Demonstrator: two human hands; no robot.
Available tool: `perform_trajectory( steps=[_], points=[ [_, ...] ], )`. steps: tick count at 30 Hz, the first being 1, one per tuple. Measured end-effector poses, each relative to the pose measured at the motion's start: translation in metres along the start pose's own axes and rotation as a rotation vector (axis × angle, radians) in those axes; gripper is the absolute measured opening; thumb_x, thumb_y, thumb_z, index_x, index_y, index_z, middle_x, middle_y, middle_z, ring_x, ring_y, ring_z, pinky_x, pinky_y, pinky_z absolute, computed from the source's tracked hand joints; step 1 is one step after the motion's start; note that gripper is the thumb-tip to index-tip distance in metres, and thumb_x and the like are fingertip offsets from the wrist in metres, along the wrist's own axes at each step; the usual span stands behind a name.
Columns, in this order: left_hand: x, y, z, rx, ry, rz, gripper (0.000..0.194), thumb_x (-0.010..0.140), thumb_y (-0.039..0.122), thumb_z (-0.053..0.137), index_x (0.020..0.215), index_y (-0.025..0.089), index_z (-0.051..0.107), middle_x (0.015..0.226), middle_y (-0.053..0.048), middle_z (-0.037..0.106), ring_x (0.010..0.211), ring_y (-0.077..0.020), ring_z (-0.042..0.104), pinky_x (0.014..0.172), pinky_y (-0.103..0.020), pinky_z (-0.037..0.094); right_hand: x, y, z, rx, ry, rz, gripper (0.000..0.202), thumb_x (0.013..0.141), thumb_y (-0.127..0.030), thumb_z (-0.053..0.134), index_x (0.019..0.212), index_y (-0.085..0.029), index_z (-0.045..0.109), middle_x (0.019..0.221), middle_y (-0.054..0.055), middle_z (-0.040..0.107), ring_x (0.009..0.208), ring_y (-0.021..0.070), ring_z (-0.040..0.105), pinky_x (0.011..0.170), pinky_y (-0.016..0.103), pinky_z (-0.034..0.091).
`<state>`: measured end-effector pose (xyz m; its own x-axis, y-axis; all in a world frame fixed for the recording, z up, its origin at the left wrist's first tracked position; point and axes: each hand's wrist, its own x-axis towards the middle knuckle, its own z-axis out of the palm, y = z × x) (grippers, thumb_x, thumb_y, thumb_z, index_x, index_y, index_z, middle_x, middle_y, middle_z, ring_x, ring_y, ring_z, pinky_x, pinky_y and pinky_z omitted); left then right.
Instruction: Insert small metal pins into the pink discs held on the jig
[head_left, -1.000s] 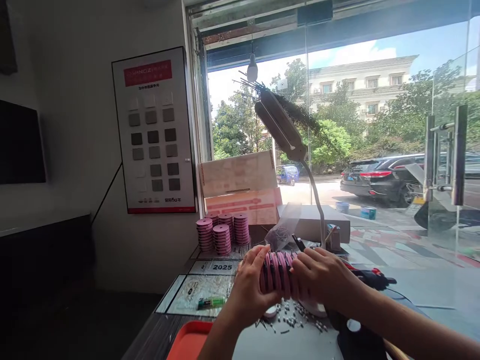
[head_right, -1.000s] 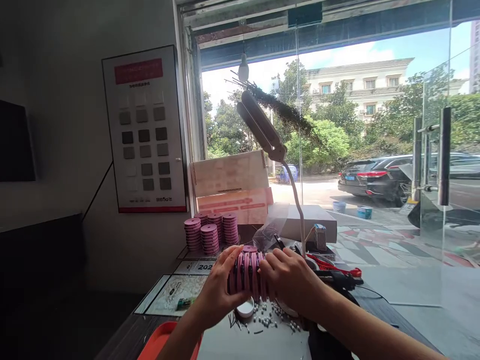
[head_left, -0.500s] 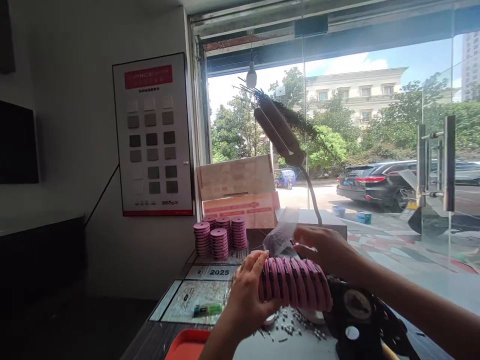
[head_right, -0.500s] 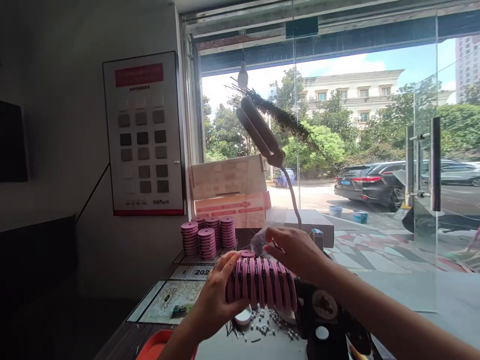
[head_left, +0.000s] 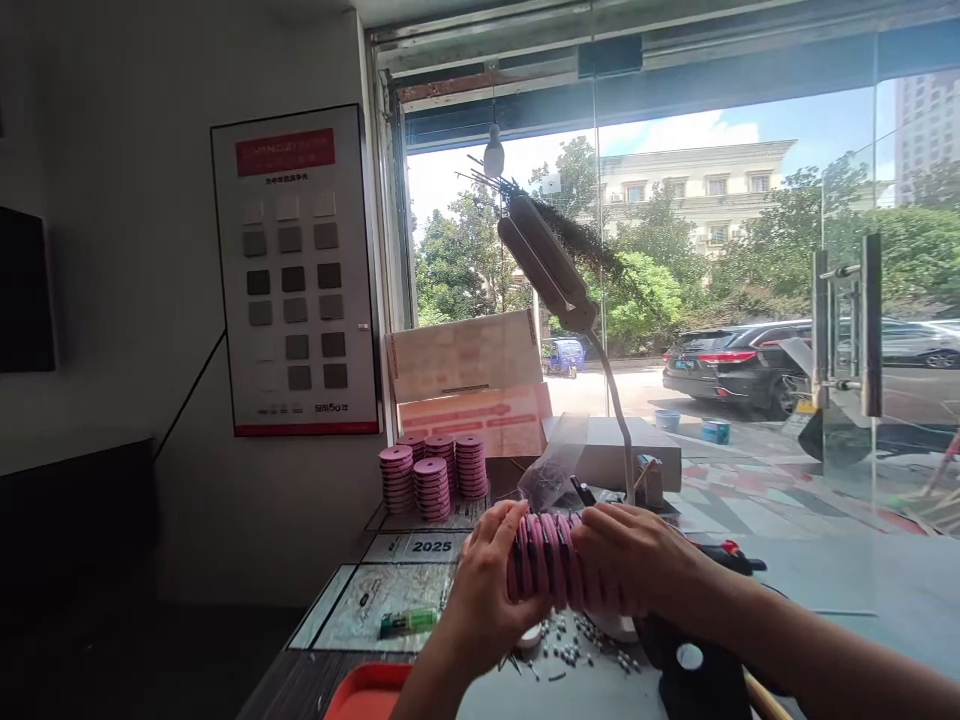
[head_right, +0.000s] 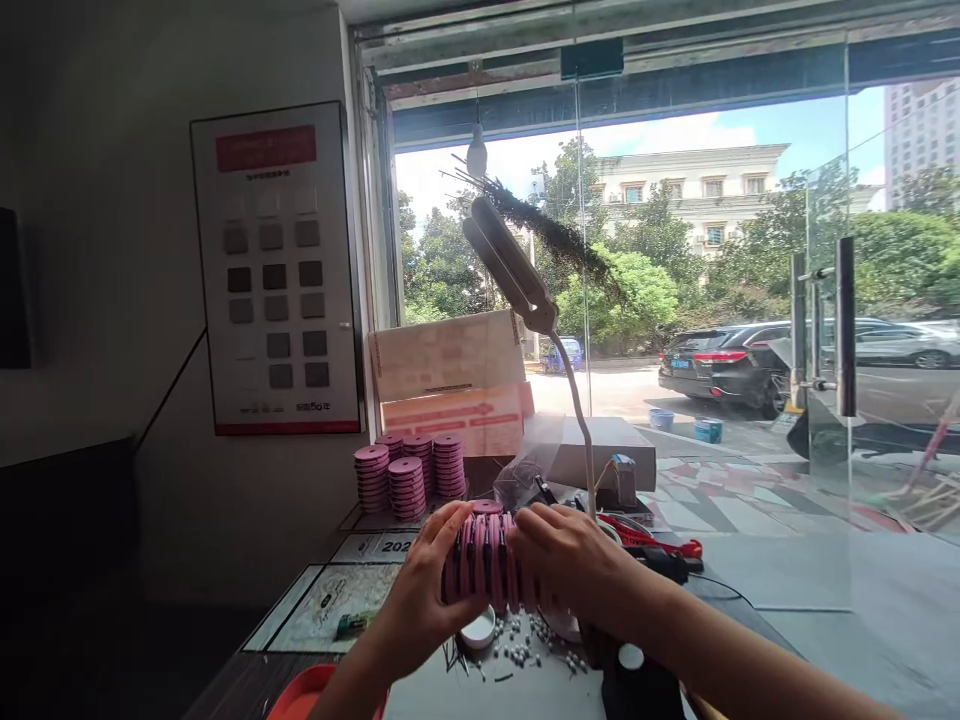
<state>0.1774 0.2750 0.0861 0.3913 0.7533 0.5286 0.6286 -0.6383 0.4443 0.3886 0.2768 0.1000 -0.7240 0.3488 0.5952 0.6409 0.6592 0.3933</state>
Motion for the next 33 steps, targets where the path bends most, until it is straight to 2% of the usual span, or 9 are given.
perform_trajectory(
  steps=[7, 11, 13, 16, 19, 21, 24, 29, 33],
  points=[
    [0.000, 0.004, -0.003, -0.036, -0.019, -0.025, 0.074, 0.062, 0.020, 0.064, 0.131, 0.016, 0.037, 0.135, -0.007, 0.038, 0.126, -0.0187, 0.031, 0.108, -0.034, 0.023, 0.031, 0.043, 0.013, 0.127, -0.089, 0.586, 0.016, 0.089, -0.018, 0.043, 0.077, -0.014, 0.053, 0.068, -0.002, 0.054, 0.060, 0.0100, 0.052, 0.056, 0.024, 0.041],
    [0.000, 0.004, -0.004, -0.038, -0.018, -0.042, 0.074, 0.063, 0.018, 0.063, 0.132, 0.018, 0.036, 0.136, -0.006, 0.037, 0.126, -0.0181, 0.030, 0.108, -0.035, 0.022, 0.033, 0.069, 0.013, 0.165, -0.175, 0.715, 0.018, 0.088, -0.023, 0.048, 0.075, -0.014, 0.054, 0.065, -0.003, 0.055, 0.060, 0.0109, 0.054, 0.059, 0.026, 0.044],
    [0.000, 0.003, -0.004, -0.031, -0.013, -0.037, 0.075, 0.063, 0.019, 0.064, 0.132, 0.019, 0.036, 0.136, -0.006, 0.037, 0.126, -0.0181, 0.030, 0.108, -0.035, 0.022, 0.022, 0.066, 0.007, 0.192, -0.182, 0.679, 0.019, 0.091, -0.027, 0.042, 0.083, -0.014, 0.054, 0.071, -0.001, 0.058, 0.065, 0.0120, 0.056, 0.061, 0.027, 0.044],
    [0.000, 0.002, -0.002, -0.014, -0.020, -0.025, 0.073, 0.065, 0.023, 0.064, 0.132, 0.018, 0.036, 0.137, -0.006, 0.037, 0.127, -0.0187, 0.030, 0.108, -0.035, 0.022, 0.001, 0.046, -0.008, 0.243, -0.188, 0.501, 0.026, 0.095, -0.037, 0.030, 0.096, -0.018, 0.048, 0.083, 0.001, 0.059, 0.072, 0.0119, 0.057, 0.065, 0.024, 0.043],
    [0.002, 0.004, -0.002, -0.017, -0.033, -0.035, 0.072, 0.065, 0.025, 0.064, 0.131, 0.018, 0.036, 0.136, -0.007, 0.036, 0.127, -0.0190, 0.030, 0.108, -0.035, 0.023, -0.009, 0.024, -0.022, 0.177, -0.215, 0.331, 0.026, 0.087, -0.044, 0.045, 0.092, -0.019, 0.047, 0.086, 0.003, 0.056, 0.072, 0.0168, 0.053, 0.063, 0.029, 0.041],
    [0.002, 0.004, -0.002, -0.024, -0.030, -0.040, 0.073, 0.064, 0.022, 0.064, 0.132, 0.018, 0.036, 0.136, -0.006, 0.036, 0.127, -0.0181, 0.030, 0.108, -0.034, 0.022, -0.008, 0.016, -0.024, 0.092, -0.220, 0.255, 0.017, 0.082, -0.033, 0.056, 0.085, -0.017, 0.049, 0.085, 0.005, 0.054, 0.070, 0.0191, 0.051, 0.061, 0.031, 0.038],
    [0.002, 0.004, -0.003, -0.022, -0.031, -0.039, 0.073, 0.065, 0.023, 0.064, 0.132, 0.018, 0.035, 0.137, -0.006, 0.036, 0.127, -0.0182, 0.029, 0.109, -0.034, 0.021, -0.002, 0.013, -0.020, -0.001, -0.205, 0.155, 0.006, 0.081, -0.012, 0.053, 0.078, -0.016, 0.050, 0.080, 0.004, 0.054, 0.067, 0.0185, 0.048, 0.059, 0.030, 0.035],
    [0.001, 0.001, -0.002, -0.013, -0.034, -0.030, 0.071, 0.066, 0.023, 0.064, 0.131, 0.019, 0.036, 0.136, -0.005, 0.037, 0.127, -0.0167, 0.029, 0.109, -0.032, 0.021, 0.001, 0.015, -0.018, -0.055, -0.189, 0.068, 0.013, 0.076, -0.003, 0.050, 0.077, -0.016, 0.051, 0.075, 0.003, 0.054, 0.064, 0.0176, 0.045, 0.057, 0.030, 0.033],
    [0.001, 0.000, -0.001, 0.000, -0.031, -0.018, 0.072, 0.066, 0.024, 0.064, 0.132, 0.020, 0.035, 0.137, -0.004, 0.036, 0.127, -0.0166, 0.028, 0.108, -0.033, 0.021, 0.004, 0.031, -0.020, -0.040, -0.216, 0.108, 0.015, 0.075, 0.000, 0.049, 0.075, -0.014, 0.051, 0.074, 0.004, 0.055, 0.063, 0.0154, 0.046, 0.057, 0.028, 0.034]
  ],
)
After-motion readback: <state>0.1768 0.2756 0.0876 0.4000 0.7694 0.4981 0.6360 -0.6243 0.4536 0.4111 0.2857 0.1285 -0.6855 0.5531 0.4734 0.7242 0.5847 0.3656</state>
